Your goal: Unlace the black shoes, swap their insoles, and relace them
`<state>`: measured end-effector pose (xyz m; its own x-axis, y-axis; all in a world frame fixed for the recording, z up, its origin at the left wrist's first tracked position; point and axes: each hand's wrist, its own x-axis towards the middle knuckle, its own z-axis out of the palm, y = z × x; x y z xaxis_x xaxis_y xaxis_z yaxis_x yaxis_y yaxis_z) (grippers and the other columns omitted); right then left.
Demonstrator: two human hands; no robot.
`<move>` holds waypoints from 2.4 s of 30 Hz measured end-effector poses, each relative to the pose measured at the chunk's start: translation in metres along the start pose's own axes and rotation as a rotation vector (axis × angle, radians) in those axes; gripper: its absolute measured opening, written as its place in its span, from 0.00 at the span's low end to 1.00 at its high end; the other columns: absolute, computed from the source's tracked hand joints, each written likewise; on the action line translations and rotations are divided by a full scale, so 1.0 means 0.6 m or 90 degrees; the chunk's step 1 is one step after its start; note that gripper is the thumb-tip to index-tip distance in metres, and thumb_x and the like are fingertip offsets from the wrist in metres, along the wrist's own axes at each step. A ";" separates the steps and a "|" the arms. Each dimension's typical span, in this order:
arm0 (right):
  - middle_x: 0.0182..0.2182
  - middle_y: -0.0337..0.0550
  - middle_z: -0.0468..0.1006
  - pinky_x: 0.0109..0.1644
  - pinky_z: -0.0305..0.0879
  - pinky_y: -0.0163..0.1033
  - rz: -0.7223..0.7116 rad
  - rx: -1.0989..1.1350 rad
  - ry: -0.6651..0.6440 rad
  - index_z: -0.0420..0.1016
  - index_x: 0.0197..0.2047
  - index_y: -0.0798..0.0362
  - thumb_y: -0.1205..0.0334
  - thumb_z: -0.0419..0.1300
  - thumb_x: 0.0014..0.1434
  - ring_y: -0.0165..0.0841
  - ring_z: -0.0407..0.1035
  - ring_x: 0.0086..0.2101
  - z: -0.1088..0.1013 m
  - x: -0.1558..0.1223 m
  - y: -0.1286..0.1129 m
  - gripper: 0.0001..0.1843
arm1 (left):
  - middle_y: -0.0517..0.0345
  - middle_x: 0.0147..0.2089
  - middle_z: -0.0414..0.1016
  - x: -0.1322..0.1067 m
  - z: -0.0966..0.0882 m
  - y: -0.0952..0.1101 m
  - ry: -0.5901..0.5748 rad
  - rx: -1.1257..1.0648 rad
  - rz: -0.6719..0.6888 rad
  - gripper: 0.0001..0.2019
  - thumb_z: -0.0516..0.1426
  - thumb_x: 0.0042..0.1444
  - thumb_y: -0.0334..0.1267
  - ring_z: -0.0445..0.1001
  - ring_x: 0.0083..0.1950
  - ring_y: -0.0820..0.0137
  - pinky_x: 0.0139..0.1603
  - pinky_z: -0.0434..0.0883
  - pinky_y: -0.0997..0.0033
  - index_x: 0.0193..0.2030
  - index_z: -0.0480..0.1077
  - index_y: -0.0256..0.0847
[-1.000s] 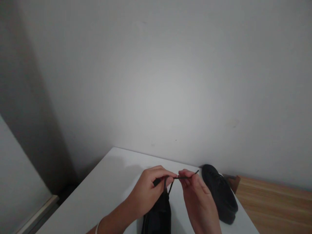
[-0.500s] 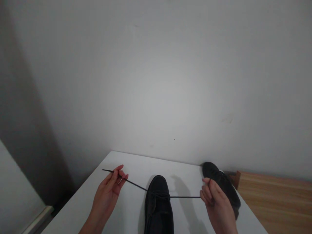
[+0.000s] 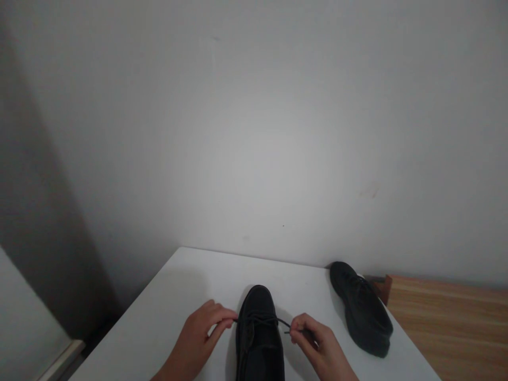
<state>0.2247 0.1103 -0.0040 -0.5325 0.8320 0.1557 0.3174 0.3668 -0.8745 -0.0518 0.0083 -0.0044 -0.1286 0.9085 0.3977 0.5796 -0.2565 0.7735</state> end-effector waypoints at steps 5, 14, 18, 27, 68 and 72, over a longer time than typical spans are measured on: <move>0.28 0.40 0.75 0.32 0.61 0.35 -0.014 -0.022 -0.023 0.75 0.32 0.53 0.51 0.58 0.63 0.33 0.67 0.29 0.019 0.005 0.015 0.14 | 0.58 0.36 0.82 -0.008 0.023 -0.007 -0.014 0.153 0.080 0.08 0.56 0.64 0.40 0.77 0.38 0.66 0.44 0.71 0.68 0.38 0.77 0.46; 0.30 0.42 0.77 0.41 0.66 0.40 -0.078 -0.047 0.001 0.76 0.32 0.51 0.57 0.59 0.63 0.37 0.70 0.34 0.029 0.011 0.000 0.10 | 0.57 0.32 0.81 0.002 0.044 0.016 -0.033 0.154 0.109 0.06 0.57 0.61 0.33 0.76 0.35 0.66 0.39 0.72 0.68 0.36 0.76 0.43; 0.33 0.44 0.77 0.46 0.66 0.44 -0.120 -0.109 0.053 0.80 0.31 0.48 0.56 0.63 0.61 0.41 0.71 0.39 0.026 0.010 -0.001 0.09 | 0.54 0.37 0.80 -0.002 0.050 0.011 -0.018 0.175 0.114 0.07 0.58 0.62 0.34 0.75 0.40 0.63 0.43 0.72 0.63 0.38 0.79 0.45; 0.32 0.45 0.81 0.39 0.72 0.38 -0.109 -0.065 -0.003 0.82 0.38 0.50 0.56 0.57 0.66 0.37 0.76 0.34 0.031 0.002 0.009 0.13 | 0.51 0.36 0.77 -0.006 0.055 0.012 -0.035 0.182 0.095 0.11 0.55 0.65 0.37 0.73 0.40 0.63 0.41 0.74 0.64 0.40 0.80 0.44; 0.26 0.34 0.68 0.35 0.68 0.34 -0.109 0.350 0.252 0.67 0.39 0.48 0.46 0.56 0.66 0.30 0.67 0.28 -0.033 -0.005 -0.132 0.14 | 0.69 0.23 0.64 0.039 -0.027 0.139 0.154 -0.367 -0.125 0.11 0.49 0.66 0.50 0.65 0.27 0.71 0.34 0.66 0.70 0.40 0.59 0.46; 0.25 0.34 0.66 0.29 0.62 0.32 -0.073 0.139 0.235 0.66 0.37 0.49 0.46 0.52 0.68 0.29 0.62 0.25 -0.032 -0.009 -0.094 0.15 | 0.69 0.24 0.53 0.036 -0.027 0.120 0.051 -0.147 -0.181 0.14 0.49 0.64 0.52 0.56 0.26 0.72 0.28 0.56 0.72 0.39 0.63 0.43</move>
<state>0.2249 0.0932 0.0535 -0.2267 0.8984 0.3761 0.0784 0.4018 -0.9124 -0.0260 0.0042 0.0680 -0.3267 0.9274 0.1821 0.3168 -0.0741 0.9456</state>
